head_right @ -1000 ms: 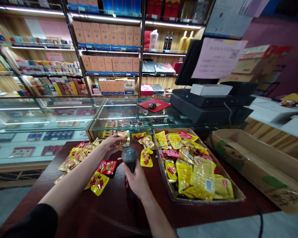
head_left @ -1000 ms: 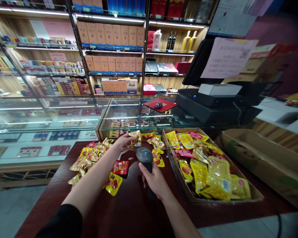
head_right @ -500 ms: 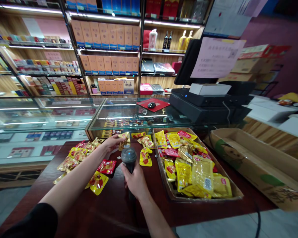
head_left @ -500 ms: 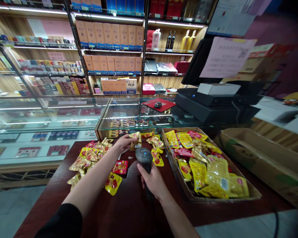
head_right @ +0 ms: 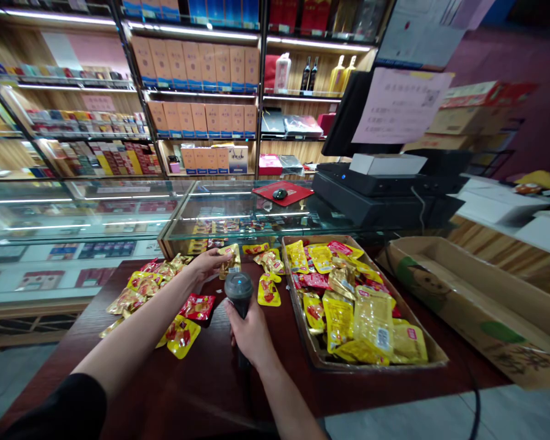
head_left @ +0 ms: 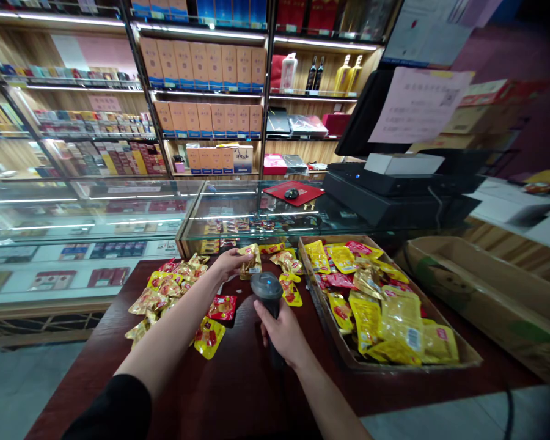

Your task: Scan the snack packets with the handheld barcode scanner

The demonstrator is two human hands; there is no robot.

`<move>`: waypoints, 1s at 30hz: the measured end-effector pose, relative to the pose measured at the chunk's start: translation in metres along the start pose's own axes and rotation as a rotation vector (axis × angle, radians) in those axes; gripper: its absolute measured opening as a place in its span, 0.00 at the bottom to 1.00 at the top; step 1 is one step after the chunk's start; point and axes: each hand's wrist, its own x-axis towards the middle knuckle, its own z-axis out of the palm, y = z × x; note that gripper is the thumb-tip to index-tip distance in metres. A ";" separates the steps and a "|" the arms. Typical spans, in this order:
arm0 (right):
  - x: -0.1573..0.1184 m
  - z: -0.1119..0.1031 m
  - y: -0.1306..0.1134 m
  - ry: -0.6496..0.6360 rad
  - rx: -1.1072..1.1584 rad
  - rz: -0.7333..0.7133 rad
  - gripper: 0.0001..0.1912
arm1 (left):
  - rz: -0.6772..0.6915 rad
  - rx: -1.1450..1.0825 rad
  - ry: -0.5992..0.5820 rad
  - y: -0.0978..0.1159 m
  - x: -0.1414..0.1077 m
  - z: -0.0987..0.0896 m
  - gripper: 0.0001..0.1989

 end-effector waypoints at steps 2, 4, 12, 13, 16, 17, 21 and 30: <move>0.000 0.000 0.000 0.003 0.002 -0.009 0.22 | 0.001 0.001 -0.003 -0.001 0.001 -0.001 0.23; 0.000 -0.001 -0.001 0.004 0.002 -0.012 0.22 | 0.001 0.000 -0.012 -0.001 0.001 -0.001 0.23; -0.002 -0.001 -0.008 0.020 -0.001 0.006 0.23 | -0.009 0.023 -0.015 0.000 -0.001 -0.002 0.24; -0.002 -0.001 -0.009 0.016 -0.002 0.005 0.23 | -0.008 0.022 -0.016 -0.001 -0.001 -0.002 0.24; -0.003 -0.001 -0.009 0.015 -0.012 -0.004 0.22 | 0.006 0.010 -0.024 -0.001 0.000 -0.003 0.24; -0.003 -0.001 -0.009 0.016 -0.016 -0.007 0.22 | 0.010 0.002 -0.027 -0.001 0.000 -0.003 0.24; -0.004 -0.001 -0.008 0.003 -0.013 -0.008 0.21 | -0.012 -0.042 -0.017 0.001 -0.002 0.001 0.24; -0.001 -0.002 0.001 0.007 0.001 -0.014 0.20 | 0.028 -0.033 -0.043 -0.005 0.004 -0.001 0.23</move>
